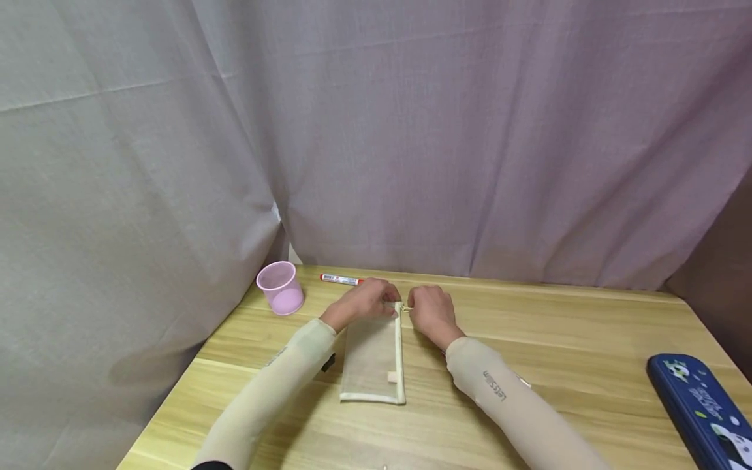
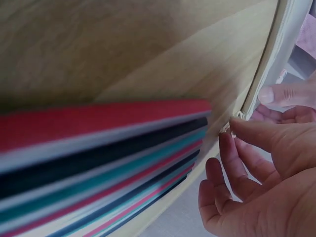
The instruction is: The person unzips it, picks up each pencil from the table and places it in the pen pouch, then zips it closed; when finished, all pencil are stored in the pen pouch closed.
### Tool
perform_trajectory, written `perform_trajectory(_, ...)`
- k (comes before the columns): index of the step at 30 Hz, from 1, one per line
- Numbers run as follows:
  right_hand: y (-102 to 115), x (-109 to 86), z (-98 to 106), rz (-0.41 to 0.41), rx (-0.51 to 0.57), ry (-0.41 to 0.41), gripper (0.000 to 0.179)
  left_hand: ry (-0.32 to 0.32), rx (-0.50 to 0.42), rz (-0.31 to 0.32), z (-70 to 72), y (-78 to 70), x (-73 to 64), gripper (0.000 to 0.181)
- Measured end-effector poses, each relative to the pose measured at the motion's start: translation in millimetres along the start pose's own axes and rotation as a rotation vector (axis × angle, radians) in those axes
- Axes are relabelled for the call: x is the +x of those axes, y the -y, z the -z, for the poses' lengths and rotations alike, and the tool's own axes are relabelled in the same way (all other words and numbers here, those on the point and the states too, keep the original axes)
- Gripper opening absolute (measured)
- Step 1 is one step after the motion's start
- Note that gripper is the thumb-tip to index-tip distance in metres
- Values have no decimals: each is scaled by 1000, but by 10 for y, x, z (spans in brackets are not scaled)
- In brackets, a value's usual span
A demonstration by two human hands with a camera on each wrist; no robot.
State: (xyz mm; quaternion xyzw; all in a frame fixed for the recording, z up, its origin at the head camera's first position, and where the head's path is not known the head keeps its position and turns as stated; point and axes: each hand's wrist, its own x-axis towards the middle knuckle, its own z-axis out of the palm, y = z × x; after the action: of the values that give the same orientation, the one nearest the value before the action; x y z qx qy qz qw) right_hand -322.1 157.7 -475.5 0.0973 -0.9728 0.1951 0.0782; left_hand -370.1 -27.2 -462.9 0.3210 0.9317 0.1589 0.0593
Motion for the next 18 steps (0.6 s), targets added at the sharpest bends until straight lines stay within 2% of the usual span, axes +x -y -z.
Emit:
perform_trajectory(4,5,-16,-3,-5,-15,-13,16,11,-41,-21,-18,18,34,25)
perform_trajectory(9,3,-59,11,18,19,-56,11,33,-137,-22,3,70,34,18)
perform_trajectory(15,30,-202,59,84,91,-115,9,63,-321,-46,134,115,-84,10)
perform_trajectory(18,56,-304,110,151,114,-163,10,62,-362,-46,233,85,-180,9)
